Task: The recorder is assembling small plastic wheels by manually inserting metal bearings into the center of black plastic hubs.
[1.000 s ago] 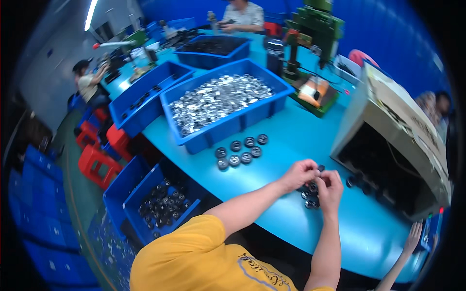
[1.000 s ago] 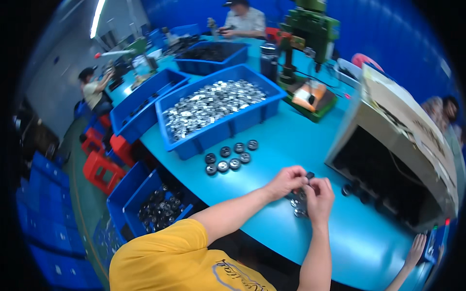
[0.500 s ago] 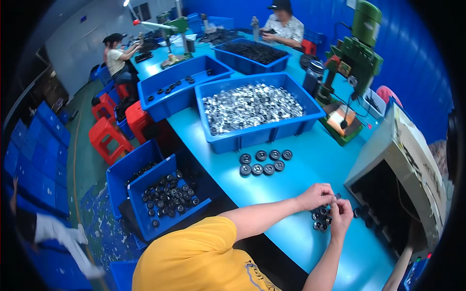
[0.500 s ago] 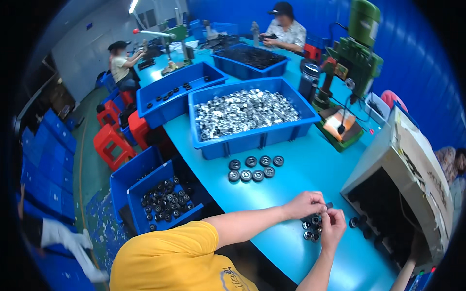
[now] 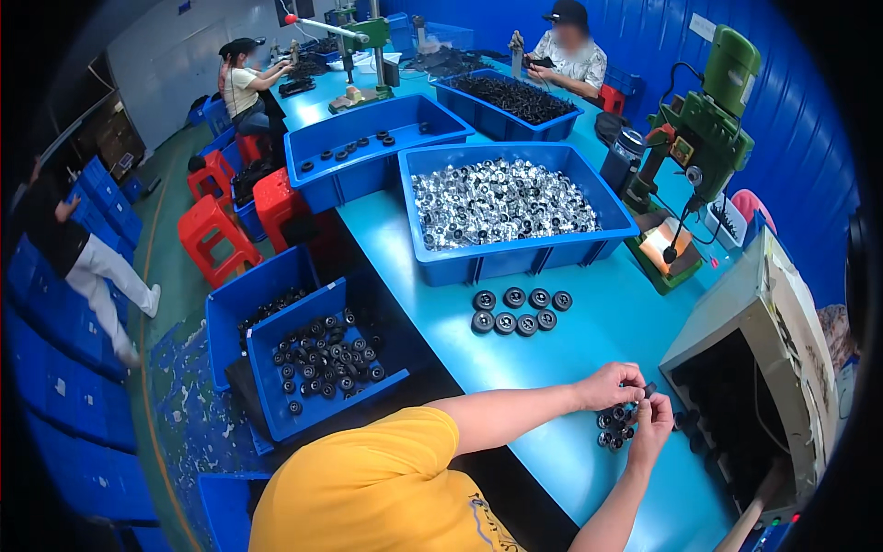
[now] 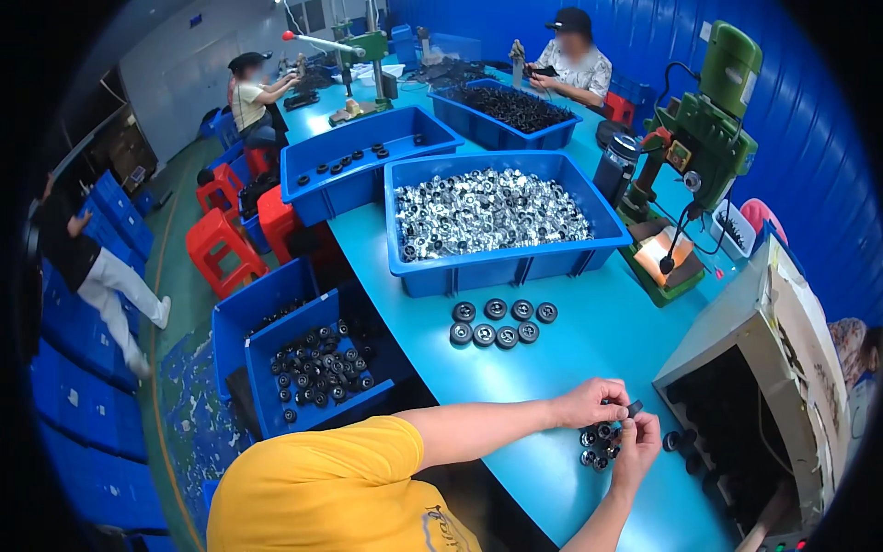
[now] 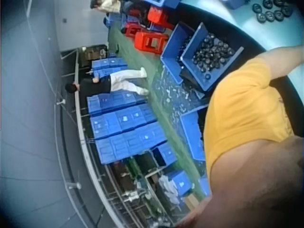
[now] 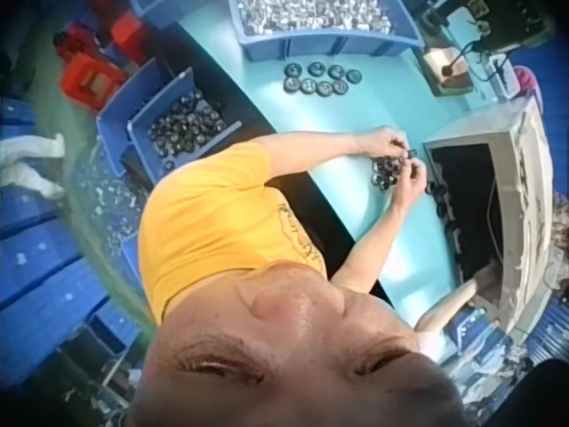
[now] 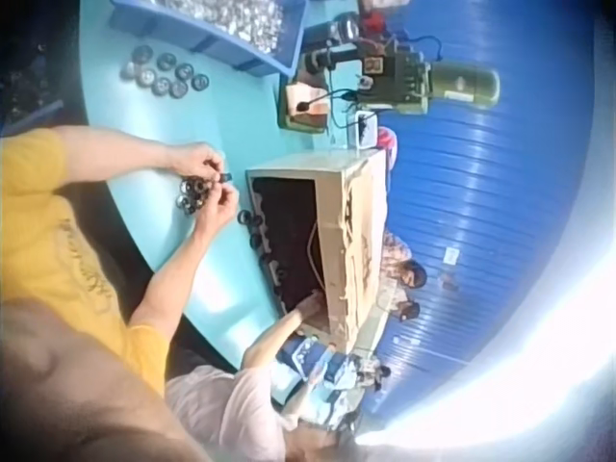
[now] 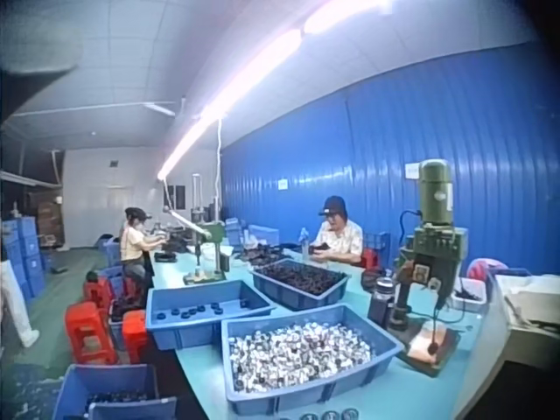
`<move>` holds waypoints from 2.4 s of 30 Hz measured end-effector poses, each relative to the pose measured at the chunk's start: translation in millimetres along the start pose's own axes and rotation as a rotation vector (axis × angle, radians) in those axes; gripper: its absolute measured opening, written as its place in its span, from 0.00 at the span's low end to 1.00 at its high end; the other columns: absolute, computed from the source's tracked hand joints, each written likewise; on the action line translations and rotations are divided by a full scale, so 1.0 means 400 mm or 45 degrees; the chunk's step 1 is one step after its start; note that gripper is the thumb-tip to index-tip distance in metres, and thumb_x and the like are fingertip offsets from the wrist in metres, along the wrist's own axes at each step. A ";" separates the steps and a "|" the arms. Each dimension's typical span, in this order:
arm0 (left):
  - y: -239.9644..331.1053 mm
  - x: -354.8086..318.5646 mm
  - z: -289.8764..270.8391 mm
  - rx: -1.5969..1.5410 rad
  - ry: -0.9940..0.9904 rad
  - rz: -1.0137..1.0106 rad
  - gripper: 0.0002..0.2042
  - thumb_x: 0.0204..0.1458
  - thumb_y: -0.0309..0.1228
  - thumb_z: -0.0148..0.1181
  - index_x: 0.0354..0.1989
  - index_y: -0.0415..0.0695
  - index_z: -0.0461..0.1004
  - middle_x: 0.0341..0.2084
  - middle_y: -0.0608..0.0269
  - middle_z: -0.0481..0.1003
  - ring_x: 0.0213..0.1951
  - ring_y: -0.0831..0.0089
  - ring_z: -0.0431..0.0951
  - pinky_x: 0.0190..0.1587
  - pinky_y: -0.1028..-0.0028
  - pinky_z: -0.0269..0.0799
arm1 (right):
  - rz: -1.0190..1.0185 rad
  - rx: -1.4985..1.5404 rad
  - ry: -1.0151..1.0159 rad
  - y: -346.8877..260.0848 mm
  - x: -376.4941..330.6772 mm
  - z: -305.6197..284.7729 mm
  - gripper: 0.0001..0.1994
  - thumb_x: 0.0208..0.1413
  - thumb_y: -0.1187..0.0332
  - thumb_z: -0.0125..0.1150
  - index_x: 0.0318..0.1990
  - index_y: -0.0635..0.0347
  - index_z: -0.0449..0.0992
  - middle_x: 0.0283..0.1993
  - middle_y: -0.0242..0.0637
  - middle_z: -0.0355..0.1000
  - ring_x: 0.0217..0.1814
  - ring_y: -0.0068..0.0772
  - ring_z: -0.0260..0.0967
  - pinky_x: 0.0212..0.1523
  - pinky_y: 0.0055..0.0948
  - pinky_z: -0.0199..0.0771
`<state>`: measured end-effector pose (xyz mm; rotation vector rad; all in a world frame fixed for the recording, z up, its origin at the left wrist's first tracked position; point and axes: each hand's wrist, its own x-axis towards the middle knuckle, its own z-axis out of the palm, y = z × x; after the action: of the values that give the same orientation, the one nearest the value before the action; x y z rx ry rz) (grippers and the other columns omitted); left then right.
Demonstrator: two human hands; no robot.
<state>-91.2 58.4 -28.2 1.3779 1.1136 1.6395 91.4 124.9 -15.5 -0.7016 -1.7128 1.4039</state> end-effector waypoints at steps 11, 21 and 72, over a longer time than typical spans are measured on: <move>0.013 0.001 0.000 -0.128 -0.077 0.024 0.10 0.64 0.36 0.67 0.40 0.42 0.78 0.49 0.61 0.73 0.43 0.77 0.76 0.40 0.75 0.75 | -0.139 -0.245 0.026 -0.002 0.000 -0.003 0.08 0.67 0.72 0.67 0.37 0.60 0.74 0.37 0.22 0.63 0.32 0.13 0.61 0.31 0.18 0.62; -0.012 0.004 -0.007 -0.459 -0.134 -0.056 0.08 0.64 0.31 0.68 0.37 0.39 0.78 0.46 0.63 0.72 0.41 0.76 0.78 0.41 0.74 0.81 | -0.198 -0.310 0.061 -0.039 -0.009 0.023 0.06 0.59 0.79 0.69 0.35 0.64 0.76 0.36 0.29 0.66 0.34 0.19 0.64 0.34 0.23 0.64; -0.006 0.024 -0.044 -0.873 0.159 -0.336 0.11 0.70 0.37 0.56 0.48 0.42 0.77 0.46 0.50 0.81 0.35 0.72 0.77 0.34 0.72 0.72 | -0.095 -1.245 0.143 -0.016 -0.006 -0.009 0.18 0.49 0.61 0.71 0.49 0.49 0.86 0.50 0.40 0.79 0.56 0.50 0.72 0.57 0.48 0.71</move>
<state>-110.3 65.3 -28.0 0.6663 0.6575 1.6987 96.0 123.3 -9.7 -1.1720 -2.2677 0.3799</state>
